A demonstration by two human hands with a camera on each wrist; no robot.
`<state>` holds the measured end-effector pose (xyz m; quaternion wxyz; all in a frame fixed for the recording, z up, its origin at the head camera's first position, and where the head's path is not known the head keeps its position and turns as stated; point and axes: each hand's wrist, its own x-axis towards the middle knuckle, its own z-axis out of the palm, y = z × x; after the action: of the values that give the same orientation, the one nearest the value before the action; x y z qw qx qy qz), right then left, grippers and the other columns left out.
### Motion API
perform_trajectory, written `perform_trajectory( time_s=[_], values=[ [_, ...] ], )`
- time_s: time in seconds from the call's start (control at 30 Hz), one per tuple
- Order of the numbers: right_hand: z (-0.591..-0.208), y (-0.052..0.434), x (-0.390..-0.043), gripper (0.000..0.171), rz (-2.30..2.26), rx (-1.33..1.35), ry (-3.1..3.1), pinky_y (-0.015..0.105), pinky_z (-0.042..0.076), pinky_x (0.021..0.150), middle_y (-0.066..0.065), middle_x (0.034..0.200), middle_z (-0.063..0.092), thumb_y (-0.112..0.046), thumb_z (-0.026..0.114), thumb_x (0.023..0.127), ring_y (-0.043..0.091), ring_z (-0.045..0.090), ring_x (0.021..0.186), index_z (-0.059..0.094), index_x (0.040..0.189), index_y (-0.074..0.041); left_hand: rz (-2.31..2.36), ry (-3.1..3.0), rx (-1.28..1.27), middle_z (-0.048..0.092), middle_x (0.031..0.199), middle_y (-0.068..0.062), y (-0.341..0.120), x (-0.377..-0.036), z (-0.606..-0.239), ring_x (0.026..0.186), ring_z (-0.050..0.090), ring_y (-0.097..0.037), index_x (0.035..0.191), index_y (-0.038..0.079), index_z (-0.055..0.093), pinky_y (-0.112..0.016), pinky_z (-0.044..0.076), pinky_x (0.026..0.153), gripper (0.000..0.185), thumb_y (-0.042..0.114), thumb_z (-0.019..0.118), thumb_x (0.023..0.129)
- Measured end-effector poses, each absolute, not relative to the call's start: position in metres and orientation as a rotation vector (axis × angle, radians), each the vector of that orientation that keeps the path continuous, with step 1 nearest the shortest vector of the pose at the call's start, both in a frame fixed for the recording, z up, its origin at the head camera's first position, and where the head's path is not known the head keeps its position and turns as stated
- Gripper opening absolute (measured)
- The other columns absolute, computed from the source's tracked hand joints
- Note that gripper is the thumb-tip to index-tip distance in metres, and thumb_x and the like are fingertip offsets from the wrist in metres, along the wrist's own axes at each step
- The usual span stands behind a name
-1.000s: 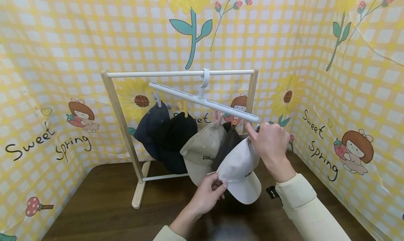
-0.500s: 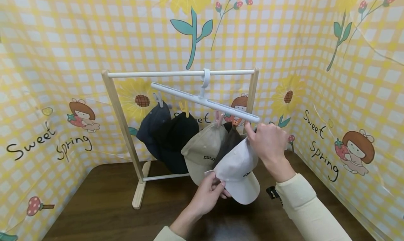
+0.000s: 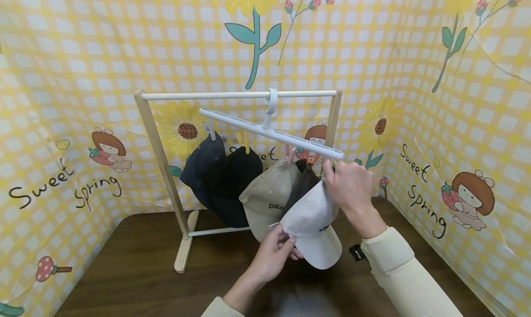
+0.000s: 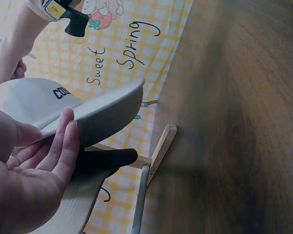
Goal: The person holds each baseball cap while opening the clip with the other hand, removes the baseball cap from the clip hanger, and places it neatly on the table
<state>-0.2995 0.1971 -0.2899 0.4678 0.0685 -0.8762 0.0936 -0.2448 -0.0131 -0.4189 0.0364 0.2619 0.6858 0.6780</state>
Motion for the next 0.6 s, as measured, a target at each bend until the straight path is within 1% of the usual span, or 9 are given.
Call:
perform_trajectory(
  time_s=[0.17, 0.27, 0.4, 0.5, 0.6],
  values=[
    [-0.289, 0.196, -0.301, 0.063, 0.247, 0.187, -2.146, 0.034, 0.02, 0.036, 0.001, 0.046, 0.028, -0.037, 0.042, 0.106, 0.023, 0.029, 0.04, 0.038, 0.047, -0.014, 2.063, 2.118, 0.792, 0.067, 0.108, -0.025, -0.014, -0.244, -0.418, 0.082, 0.071, -0.041, 0.128, -0.008, 0.049, -0.043, 0.061, 0.075, 0.023, 0.0, 0.048, 0.106],
    [-0.288, 0.196, -0.301, 0.062, 0.254, 0.192, -2.147, 0.034, 0.019, 0.036, 0.001, 0.045, 0.028, -0.037, 0.042, 0.106, 0.023, 0.029, 0.04, 0.038, 0.047, -0.014, 2.049, 2.124, 0.789, 0.067, 0.106, -0.024, -0.016, -0.244, -0.417, 0.081, 0.071, -0.039, 0.128, -0.008, 0.048, -0.041, 0.06, 0.075, 0.023, 0.0, 0.048, 0.107],
    [-0.286, 0.197, -0.301, 0.062, 0.26, 0.206, -2.151, 0.034, 0.019, 0.036, 0.0, 0.045, 0.027, -0.036, 0.044, 0.106, 0.022, 0.028, 0.041, 0.037, 0.048, -0.015, 2.031, 2.143, 0.785, 0.067, 0.105, -0.024, -0.02, -0.244, -0.417, 0.076, 0.07, -0.032, 0.128, -0.008, 0.048, -0.031, 0.058, 0.07, 0.023, 0.0, 0.049, 0.106],
    [-0.285, 0.198, -0.302, 0.061, 0.267, 0.21, -2.158, 0.034, 0.02, 0.037, 0.0, 0.045, 0.027, -0.035, 0.045, 0.105, 0.022, 0.028, 0.041, 0.037, 0.048, -0.015, 2.021, 2.149, 0.788, 0.067, 0.105, -0.024, -0.023, -0.244, -0.417, 0.072, 0.068, -0.027, 0.127, -0.008, 0.049, -0.03, 0.057, 0.068, 0.022, -0.002, 0.049, 0.105],
    [-0.285, 0.199, -0.301, 0.062, 0.276, 0.21, -2.171, 0.034, 0.02, 0.037, 0.0, 0.045, 0.027, -0.035, 0.045, 0.105, 0.022, 0.028, 0.041, 0.037, 0.048, -0.015, 2.01, 2.143, 0.803, 0.067, 0.105, -0.024, -0.026, -0.244, -0.419, 0.07, 0.067, -0.024, 0.125, -0.01, 0.049, -0.034, 0.059, 0.068, 0.021, -0.002, 0.049, 0.105]
  ],
)
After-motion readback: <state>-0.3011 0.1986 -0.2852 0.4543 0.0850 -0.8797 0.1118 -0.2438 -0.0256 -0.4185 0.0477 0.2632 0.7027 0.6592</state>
